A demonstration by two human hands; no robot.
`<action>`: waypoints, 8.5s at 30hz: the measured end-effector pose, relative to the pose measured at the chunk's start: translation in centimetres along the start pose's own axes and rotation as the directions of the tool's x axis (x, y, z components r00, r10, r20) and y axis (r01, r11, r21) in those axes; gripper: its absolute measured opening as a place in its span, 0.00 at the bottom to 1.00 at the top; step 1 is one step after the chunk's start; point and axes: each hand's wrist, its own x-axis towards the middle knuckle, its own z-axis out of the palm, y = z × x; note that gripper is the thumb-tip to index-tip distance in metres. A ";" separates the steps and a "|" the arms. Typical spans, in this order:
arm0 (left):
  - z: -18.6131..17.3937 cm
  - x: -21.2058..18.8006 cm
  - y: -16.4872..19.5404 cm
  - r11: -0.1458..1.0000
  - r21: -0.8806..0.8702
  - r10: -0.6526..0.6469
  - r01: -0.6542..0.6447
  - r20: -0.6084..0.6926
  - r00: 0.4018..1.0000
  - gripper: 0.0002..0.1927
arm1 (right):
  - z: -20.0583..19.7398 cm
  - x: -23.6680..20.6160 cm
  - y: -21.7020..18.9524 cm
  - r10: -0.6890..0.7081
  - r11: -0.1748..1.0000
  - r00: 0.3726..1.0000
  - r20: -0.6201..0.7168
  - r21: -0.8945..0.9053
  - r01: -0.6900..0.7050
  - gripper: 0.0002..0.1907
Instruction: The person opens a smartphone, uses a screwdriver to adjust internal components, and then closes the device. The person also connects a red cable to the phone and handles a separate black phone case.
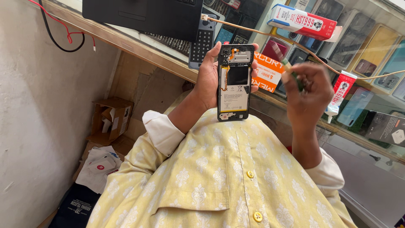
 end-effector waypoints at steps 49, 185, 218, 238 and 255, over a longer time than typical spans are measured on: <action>-1.3 -0.3 -2.7 0.814 0.562 0.243 -0.147 -0.100 0.965 0.35 | -0.9 -1.0 -3.5 -0.294 0.800 0.928 0.229 -0.472 0.370 0.09; 1.1 -2.4 -0.8 0.973 0.226 0.076 -0.040 -0.154 0.985 0.26 | 4.9 4.8 -3.5 -0.505 0.802 0.745 0.436 -0.082 0.592 0.14; 3.6 -2.3 -2.8 0.107 0.986 0.572 -0.131 0.047 0.819 0.17 | 0.3 -3.6 -5.5 -0.322 0.914 0.942 0.096 -0.229 0.335 0.08; 4.1 -2.2 -3.5 -0.255 0.962 0.610 -0.099 0.240 0.755 0.17 | 0.7 -2.7 -7.9 -0.284 0.886 0.956 0.071 -0.361 0.290 0.06; 3.2 -1.9 -3.8 -0.247 0.966 0.623 -0.082 0.223 0.750 0.15 | 0.6 -1.7 -5.4 -0.342 0.918 0.934 0.102 -0.178 0.355 0.06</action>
